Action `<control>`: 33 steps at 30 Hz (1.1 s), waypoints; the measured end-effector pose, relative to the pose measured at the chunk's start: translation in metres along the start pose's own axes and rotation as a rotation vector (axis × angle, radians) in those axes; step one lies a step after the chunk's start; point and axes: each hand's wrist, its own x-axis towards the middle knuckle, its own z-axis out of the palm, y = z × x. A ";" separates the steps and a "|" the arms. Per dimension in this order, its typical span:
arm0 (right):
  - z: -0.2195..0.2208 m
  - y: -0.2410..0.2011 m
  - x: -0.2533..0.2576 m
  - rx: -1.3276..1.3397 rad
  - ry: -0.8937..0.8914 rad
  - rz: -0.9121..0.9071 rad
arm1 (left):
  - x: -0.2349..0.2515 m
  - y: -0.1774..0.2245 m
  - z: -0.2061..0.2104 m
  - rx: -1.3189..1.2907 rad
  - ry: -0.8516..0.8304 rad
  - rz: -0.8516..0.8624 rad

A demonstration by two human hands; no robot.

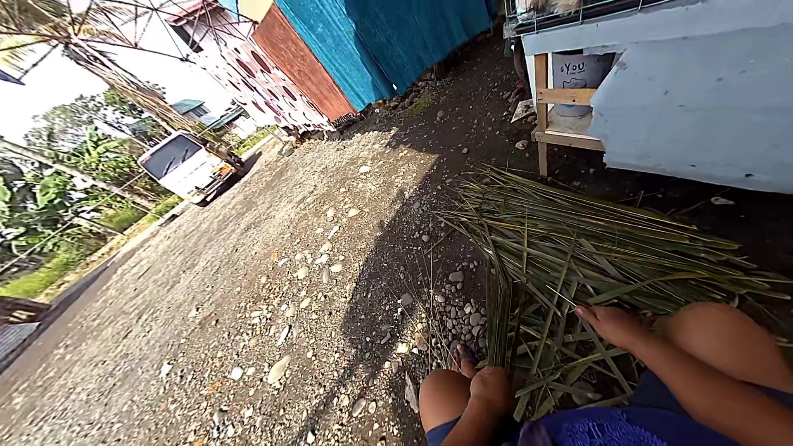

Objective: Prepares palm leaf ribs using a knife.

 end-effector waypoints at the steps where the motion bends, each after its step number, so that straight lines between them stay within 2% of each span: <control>1: 0.001 0.001 0.000 0.004 0.004 0.004 | 0.001 -0.002 0.000 -0.002 0.009 0.022; 8: 0.001 0.002 0.001 0.016 0.014 0.005 | -0.002 -0.041 -0.013 -0.257 0.116 0.203; 10: 0.000 -0.001 -0.003 0.009 0.005 -0.005 | -0.011 -0.055 -0.015 -0.426 0.084 0.256; 14: 0.000 -0.003 -0.005 -0.018 -0.003 -0.026 | -0.033 -0.068 -0.018 -0.860 -0.020 0.211; 17: -0.001 -0.003 -0.005 -0.023 0.004 -0.041 | -0.039 -0.079 -0.016 -1.131 -0.009 0.254; 20: -0.001 -0.003 -0.007 0.016 0.005 -0.052 | -0.052 -0.091 -0.020 -1.169 0.034 0.320; 23: -0.002 -0.009 -0.012 0.216 -0.016 -0.060 | -0.070 -0.095 -0.027 -1.205 0.114 0.383; 25: -0.006 -0.021 -0.027 0.460 -0.056 -0.146 | -0.078 -0.095 -0.030 -1.266 0.143 0.422; 28: -0.011 -0.042 -0.050 0.792 -0.230 -0.429 | -0.087 -0.089 -0.033 -1.386 0.153 0.466; 30: -0.014 -0.061 -0.064 0.864 -0.353 -0.583 | -0.093 -0.081 -0.037 -1.418 0.162 0.477; 33: -0.020 -0.095 -0.087 0.829 -0.531 -0.682 | -0.102 -0.071 -0.048 -1.393 0.232 0.520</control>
